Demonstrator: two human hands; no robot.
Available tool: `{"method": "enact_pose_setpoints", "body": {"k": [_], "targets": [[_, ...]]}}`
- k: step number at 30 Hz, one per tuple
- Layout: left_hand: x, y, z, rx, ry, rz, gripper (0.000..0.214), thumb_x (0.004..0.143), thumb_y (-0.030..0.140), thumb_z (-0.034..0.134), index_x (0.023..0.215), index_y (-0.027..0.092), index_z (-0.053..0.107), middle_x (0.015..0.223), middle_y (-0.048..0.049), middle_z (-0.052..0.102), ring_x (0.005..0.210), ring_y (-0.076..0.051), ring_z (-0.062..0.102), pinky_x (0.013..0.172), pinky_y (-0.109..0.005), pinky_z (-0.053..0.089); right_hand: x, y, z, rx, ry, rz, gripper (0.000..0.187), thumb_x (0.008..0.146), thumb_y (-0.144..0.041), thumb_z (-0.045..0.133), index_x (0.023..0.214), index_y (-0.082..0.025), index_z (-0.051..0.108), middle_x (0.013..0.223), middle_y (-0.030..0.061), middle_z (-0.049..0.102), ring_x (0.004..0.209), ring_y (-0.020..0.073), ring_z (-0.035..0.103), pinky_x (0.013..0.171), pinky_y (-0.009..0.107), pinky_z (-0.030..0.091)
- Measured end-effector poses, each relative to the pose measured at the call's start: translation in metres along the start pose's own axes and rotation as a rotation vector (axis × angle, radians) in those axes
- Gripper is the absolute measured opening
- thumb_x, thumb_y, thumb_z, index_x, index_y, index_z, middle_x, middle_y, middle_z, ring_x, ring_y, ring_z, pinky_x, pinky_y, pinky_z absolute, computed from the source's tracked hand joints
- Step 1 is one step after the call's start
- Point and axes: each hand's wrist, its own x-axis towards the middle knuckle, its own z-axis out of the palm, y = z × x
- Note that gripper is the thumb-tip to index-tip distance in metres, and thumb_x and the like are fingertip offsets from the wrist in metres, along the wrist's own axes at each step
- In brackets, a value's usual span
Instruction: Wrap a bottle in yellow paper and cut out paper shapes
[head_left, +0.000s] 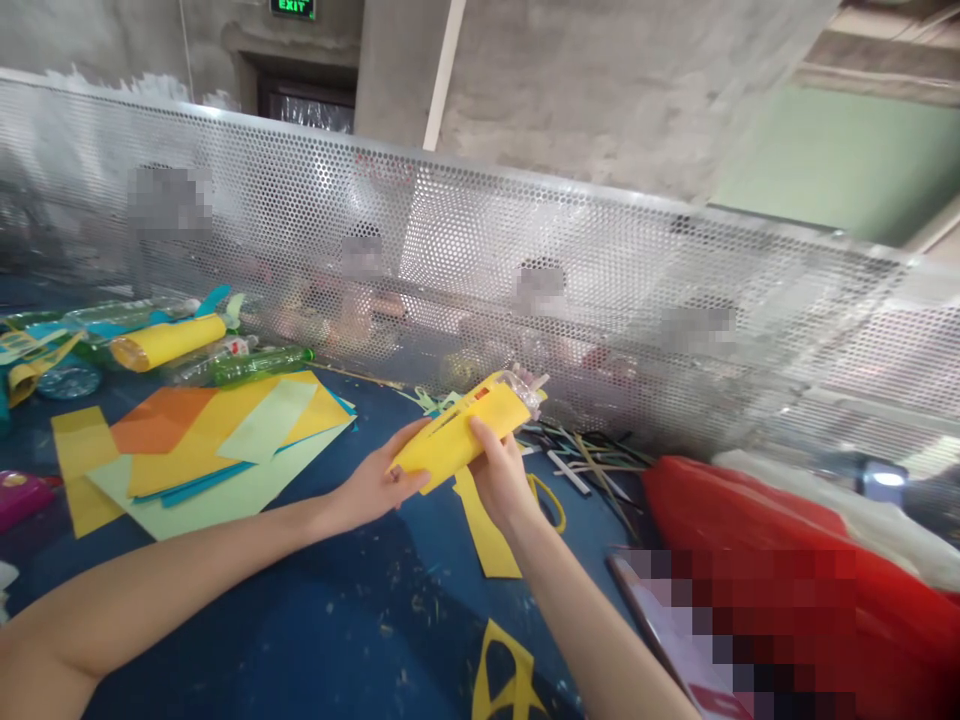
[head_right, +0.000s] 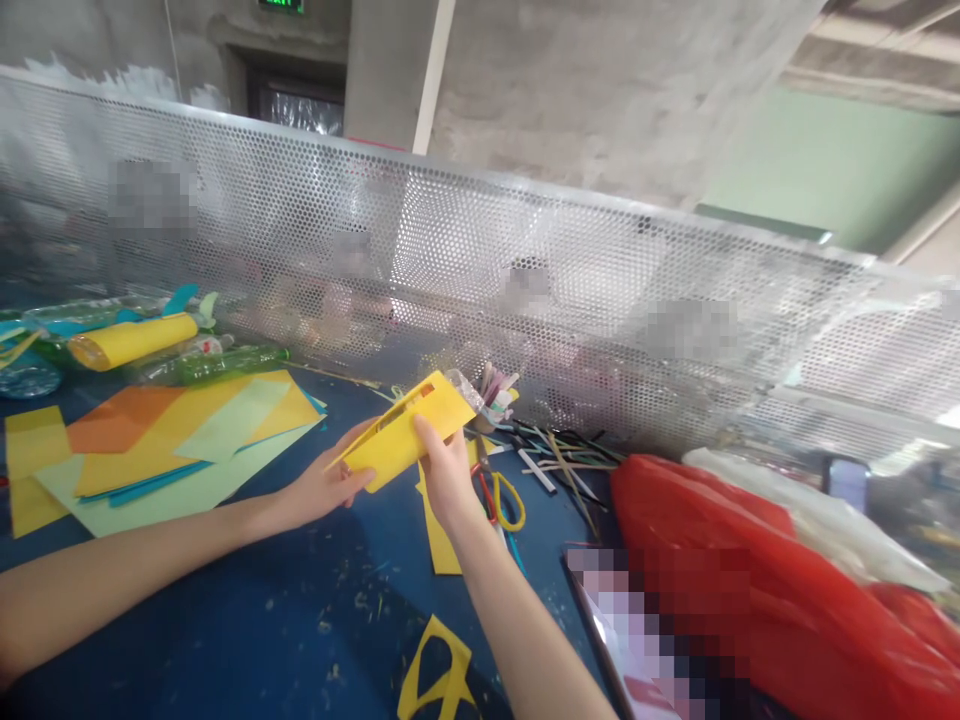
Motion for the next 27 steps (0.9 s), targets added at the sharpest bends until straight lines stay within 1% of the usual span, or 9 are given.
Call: {"method": "enact_pose_setpoints", "body": {"k": [2, 4, 6, 7, 10, 14, 18, 21, 27], "targets": [[0.002, 0.001, -0.003, -0.006, -0.010, 0.050, 0.067, 0.082, 0.040, 0.056, 0.141, 0.030, 0.026, 0.099, -0.0029, 0.064, 0.056, -0.010, 0.055, 0.054, -0.025, 0.047, 0.001, 0.000, -0.001, 0.002, 0.011, -0.028, 0.043, 0.062, -0.029, 0.076, 0.100, -0.023, 0.057, 0.090, -0.0010, 0.068, 0.080, 0.0167, 0.064, 0.076, 0.032, 0.052], [0.004, 0.002, -0.004, -0.017, -0.007, 0.124, 0.066, 0.081, 0.039, 0.057, 0.140, 0.030, 0.028, 0.119, -0.0069, 0.058, 0.083, -0.018, 0.061, 0.072, -0.032, 0.051, 0.002, 0.000, -0.001, 0.001, 0.025, -0.060, 0.047, 0.061, -0.027, 0.076, 0.103, -0.025, 0.055, 0.090, -0.0022, 0.067, 0.081, 0.0154, 0.063, 0.075, 0.031, 0.052], [0.005, 0.001, -0.004, -0.020, 0.001, 0.196, 0.062, 0.082, 0.038, 0.057, 0.138, 0.028, 0.032, 0.133, -0.0074, 0.049, 0.109, -0.025, 0.054, 0.091, -0.039, 0.046, 0.001, 0.001, 0.000, -0.005, 0.034, -0.076, 0.046, 0.061, -0.026, 0.076, 0.102, -0.025, 0.054, 0.091, -0.0021, 0.067, 0.081, 0.0147, 0.063, 0.073, 0.029, 0.052], [0.005, 0.000, -0.004, -0.021, 0.008, 0.218, 0.059, 0.083, 0.038, 0.056, 0.137, 0.028, 0.034, 0.135, -0.0068, 0.047, 0.116, -0.026, 0.049, 0.096, -0.042, 0.042, 0.001, 0.002, 0.000, -0.010, 0.036, -0.081, 0.045, 0.062, -0.025, 0.075, 0.101, -0.025, 0.054, 0.091, -0.0017, 0.067, 0.081, 0.0146, 0.063, 0.072, 0.028, 0.052], [0.006, -0.006, -0.004, -0.025, 0.045, 0.220, 0.052, 0.085, 0.039, 0.053, 0.134, 0.028, 0.039, 0.131, -0.0063, 0.050, 0.119, -0.028, 0.047, 0.100, -0.046, 0.038, -0.001, 0.004, 0.002, -0.020, 0.038, -0.095, 0.044, 0.062, -0.023, 0.075, 0.100, -0.024, 0.053, 0.092, -0.0015, 0.067, 0.081, 0.0145, 0.063, 0.072, 0.028, 0.052], [0.008, -0.012, -0.008, 0.050, 0.075, 0.251, 0.050, 0.085, 0.038, 0.054, 0.133, 0.029, 0.041, 0.133, -0.0068, 0.048, 0.122, -0.028, 0.044, 0.103, -0.046, 0.034, -0.002, 0.007, 0.002, -0.016, 0.038, -0.086, 0.048, 0.061, -0.022, 0.076, 0.102, -0.024, 0.052, 0.090, -0.0023, 0.067, 0.081, 0.0141, 0.062, 0.072, 0.027, 0.051], [0.010, -0.015, -0.011, 0.206, 0.047, 0.426, 0.052, 0.089, 0.032, 0.048, 0.139, 0.031, 0.032, 0.139, -0.0054, 0.042, 0.126, -0.026, 0.039, 0.108, -0.047, 0.027, -0.001, 0.009, 0.001, 0.002, 0.051, -0.091, 0.050, 0.060, -0.019, 0.073, 0.105, -0.025, 0.051, 0.093, -0.0020, 0.067, 0.079, 0.0135, 0.063, 0.067, 0.025, 0.051], [0.010, -0.019, -0.011, 0.285, 0.059, 0.524, 0.055, 0.090, 0.029, 0.046, 0.142, 0.033, 0.027, 0.140, -0.0052, 0.041, 0.127, -0.026, 0.038, 0.108, -0.047, 0.027, -0.001, 0.009, 0.002, 0.005, 0.070, -0.086, 0.049, 0.061, -0.019, 0.070, 0.105, -0.026, 0.051, 0.094, -0.0020, 0.067, 0.076, 0.0129, 0.063, 0.065, 0.024, 0.051], [0.007, -0.024, -0.010, 0.479, 0.041, 0.484, 0.056, 0.090, 0.020, 0.039, 0.140, 0.042, 0.027, 0.142, -0.0020, 0.032, 0.126, -0.026, 0.038, 0.103, -0.044, 0.036, -0.004, 0.007, 0.005, 0.003, 0.048, -0.059, 0.044, 0.062, -0.022, 0.072, 0.101, -0.026, 0.052, 0.089, -0.0028, 0.067, 0.075, 0.0129, 0.063, 0.066, 0.024, 0.051]]}}
